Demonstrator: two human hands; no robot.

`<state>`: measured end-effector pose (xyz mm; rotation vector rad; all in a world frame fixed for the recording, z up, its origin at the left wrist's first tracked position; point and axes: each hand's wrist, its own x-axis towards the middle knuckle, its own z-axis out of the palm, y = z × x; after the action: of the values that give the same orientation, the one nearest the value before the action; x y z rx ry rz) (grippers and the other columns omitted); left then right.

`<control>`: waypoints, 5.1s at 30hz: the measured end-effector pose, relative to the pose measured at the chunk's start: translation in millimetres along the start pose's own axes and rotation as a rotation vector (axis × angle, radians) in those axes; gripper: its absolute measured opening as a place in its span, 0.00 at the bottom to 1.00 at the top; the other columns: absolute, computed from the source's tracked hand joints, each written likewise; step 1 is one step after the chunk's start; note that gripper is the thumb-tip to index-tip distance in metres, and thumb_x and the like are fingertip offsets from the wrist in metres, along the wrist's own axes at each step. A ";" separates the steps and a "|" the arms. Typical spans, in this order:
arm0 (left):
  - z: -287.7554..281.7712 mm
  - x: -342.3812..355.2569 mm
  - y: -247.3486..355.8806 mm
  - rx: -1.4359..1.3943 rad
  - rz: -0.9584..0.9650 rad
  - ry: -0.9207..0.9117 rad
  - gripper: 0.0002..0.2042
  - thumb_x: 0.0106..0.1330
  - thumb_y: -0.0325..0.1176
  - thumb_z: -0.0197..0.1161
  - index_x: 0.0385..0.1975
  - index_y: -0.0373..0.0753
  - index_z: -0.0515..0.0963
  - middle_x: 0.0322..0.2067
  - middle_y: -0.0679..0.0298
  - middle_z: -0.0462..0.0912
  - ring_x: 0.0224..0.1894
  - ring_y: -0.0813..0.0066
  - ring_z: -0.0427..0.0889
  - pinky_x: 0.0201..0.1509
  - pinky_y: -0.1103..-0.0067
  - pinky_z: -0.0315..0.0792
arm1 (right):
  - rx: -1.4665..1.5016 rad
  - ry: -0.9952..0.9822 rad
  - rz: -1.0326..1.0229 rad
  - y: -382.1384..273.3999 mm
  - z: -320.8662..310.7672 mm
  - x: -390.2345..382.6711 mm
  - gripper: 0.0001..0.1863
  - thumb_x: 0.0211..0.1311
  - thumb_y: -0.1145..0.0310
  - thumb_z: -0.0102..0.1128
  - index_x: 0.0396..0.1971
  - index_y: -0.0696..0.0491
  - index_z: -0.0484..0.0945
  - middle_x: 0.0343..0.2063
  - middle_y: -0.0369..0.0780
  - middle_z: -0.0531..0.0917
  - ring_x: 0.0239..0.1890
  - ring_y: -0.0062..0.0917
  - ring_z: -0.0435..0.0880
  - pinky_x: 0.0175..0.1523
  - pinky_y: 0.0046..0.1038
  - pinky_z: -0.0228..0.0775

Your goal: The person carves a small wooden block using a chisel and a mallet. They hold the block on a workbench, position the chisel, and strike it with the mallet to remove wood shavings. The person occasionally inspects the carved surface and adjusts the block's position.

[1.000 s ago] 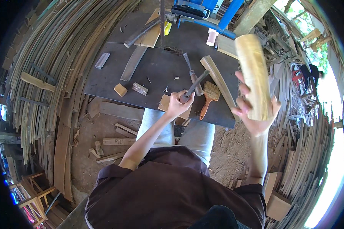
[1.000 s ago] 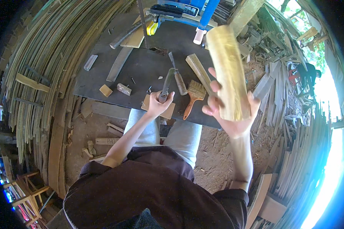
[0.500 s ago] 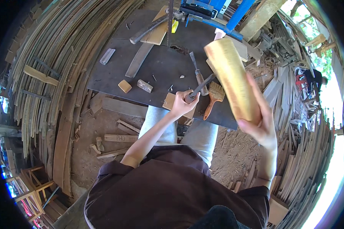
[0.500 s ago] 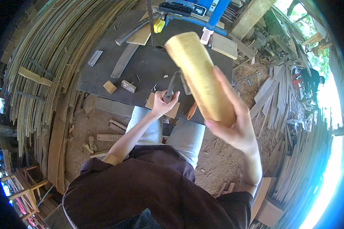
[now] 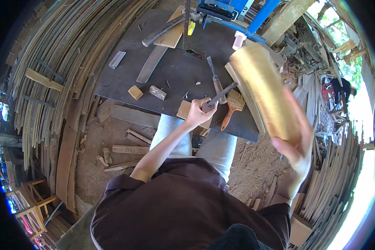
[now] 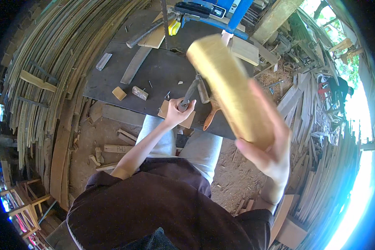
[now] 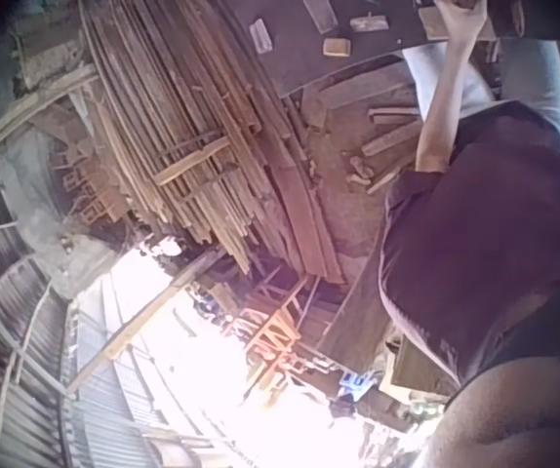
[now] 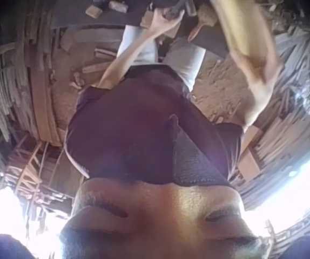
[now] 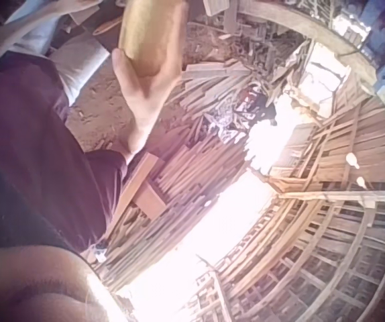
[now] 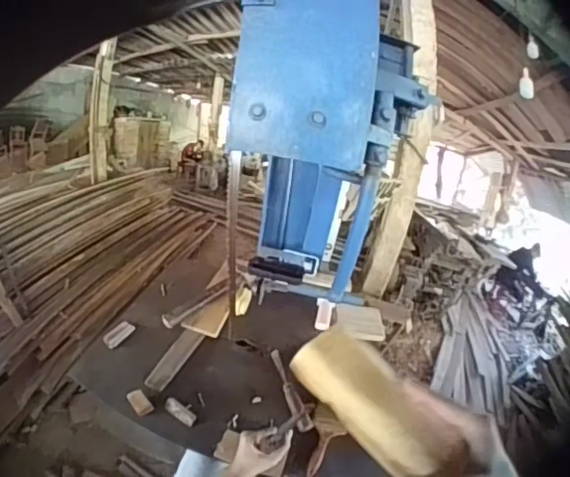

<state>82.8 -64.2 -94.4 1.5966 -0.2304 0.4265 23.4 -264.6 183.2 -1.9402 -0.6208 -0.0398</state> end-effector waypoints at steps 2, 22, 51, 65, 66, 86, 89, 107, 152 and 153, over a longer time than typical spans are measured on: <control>-1.2 0.2 -3.7 0.012 0.008 0.012 0.18 0.65 0.28 0.67 0.14 0.37 0.69 0.12 0.74 0.64 0.17 0.89 0.59 0.18 0.79 0.52 | 0.069 0.203 0.000 -9.8 7.8 -1.7 0.52 0.39 0.60 0.68 0.69 0.63 0.60 0.67 0.54 0.67 0.69 0.41 0.67 0.73 0.38 0.54; -10.8 4.8 13.6 -0.136 -0.284 0.076 0.18 0.66 0.34 0.68 0.16 0.36 0.72 0.13 0.75 0.66 0.19 0.92 0.60 0.20 0.81 0.54 | -0.126 0.274 0.458 143.0 59.5 -9.9 0.46 0.50 0.69 0.71 0.70 0.56 0.59 0.52 0.52 0.81 0.47 0.33 0.85 0.54 0.32 0.77; -5.8 -62.7 88.9 -0.566 -0.517 -0.140 0.27 0.79 0.56 0.36 0.30 0.37 0.68 0.23 0.65 0.68 0.27 0.74 0.70 0.36 0.76 0.69 | 0.701 -0.164 0.410 138.4 175.6 -121.5 0.33 0.64 0.68 0.67 0.64 0.60 0.60 0.43 0.43 0.80 0.42 0.23 0.81 0.47 0.26 0.75; -83.9 -42.0 28.6 0.505 -0.050 -0.103 0.15 0.66 0.30 0.66 0.51 0.36 0.77 0.48 0.55 0.77 0.44 0.68 0.83 0.49 0.75 0.78 | -0.076 0.178 0.778 186.4 148.6 -152.8 0.15 0.55 0.62 0.69 0.35 0.59 0.82 0.16 0.43 0.76 0.19 0.24 0.75 0.27 0.31 0.65; -85.2 -42.2 29.1 0.394 -0.121 -0.070 0.15 0.65 0.29 0.66 0.51 0.37 0.78 0.48 0.56 0.77 0.44 0.71 0.83 0.48 0.77 0.78 | -0.133 0.168 0.775 182.8 147.7 -154.2 0.15 0.55 0.62 0.69 0.35 0.59 0.83 0.17 0.44 0.78 0.19 0.26 0.77 0.28 0.32 0.67; -74.9 3.1 15.8 0.552 0.040 -0.143 0.14 0.61 0.28 0.68 0.45 0.36 0.75 0.38 0.57 0.81 0.44 0.63 0.81 0.49 0.69 0.74 | 0.214 0.275 0.775 213.2 156.6 -174.2 0.10 0.60 0.66 0.69 0.33 0.57 0.81 0.13 0.29 0.72 0.11 0.10 0.65 0.15 0.19 0.51; -45.3 31.3 15.3 0.492 0.166 -0.239 0.16 0.62 0.29 0.68 0.47 0.36 0.74 0.40 0.55 0.81 0.45 0.60 0.81 0.50 0.68 0.75 | 0.357 0.466 0.827 183.6 131.0 -157.9 0.12 0.60 0.64 0.69 0.28 0.58 0.80 0.12 0.30 0.72 0.12 0.11 0.67 0.17 0.21 0.54; 62.2 132.7 -66.4 0.948 0.370 -0.831 0.43 0.51 0.39 0.77 0.69 0.50 0.63 0.67 0.61 0.63 0.71 0.60 0.61 0.73 0.44 0.52 | 0.408 0.764 0.800 166.9 88.8 -156.0 0.10 0.64 0.65 0.67 0.35 0.56 0.80 0.14 0.29 0.71 0.12 0.10 0.65 0.15 0.17 0.52; -54.3 -18.8 7.7 0.487 0.290 -0.438 0.42 0.55 0.36 0.73 0.69 0.34 0.58 0.67 0.51 0.64 0.70 0.51 0.63 0.72 0.62 0.63 | 0.565 0.690 0.556 204.9 104.4 -96.9 0.17 0.52 0.77 0.71 0.25 0.53 0.67 0.54 0.56 0.79 0.51 0.32 0.80 0.59 0.38 0.69; -56.8 -21.8 3.4 0.514 0.205 -0.443 0.45 0.54 0.39 0.74 0.70 0.35 0.55 0.67 0.51 0.63 0.70 0.50 0.63 0.73 0.60 0.59 | 0.519 0.695 0.530 206.2 106.2 -98.9 0.17 0.51 0.77 0.71 0.25 0.53 0.67 0.55 0.57 0.79 0.55 0.35 0.79 0.63 0.41 0.66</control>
<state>54.2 -10.5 -98.7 2.1767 -0.6678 0.2940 2.2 -278.3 -67.7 -1.3944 0.3270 -0.1898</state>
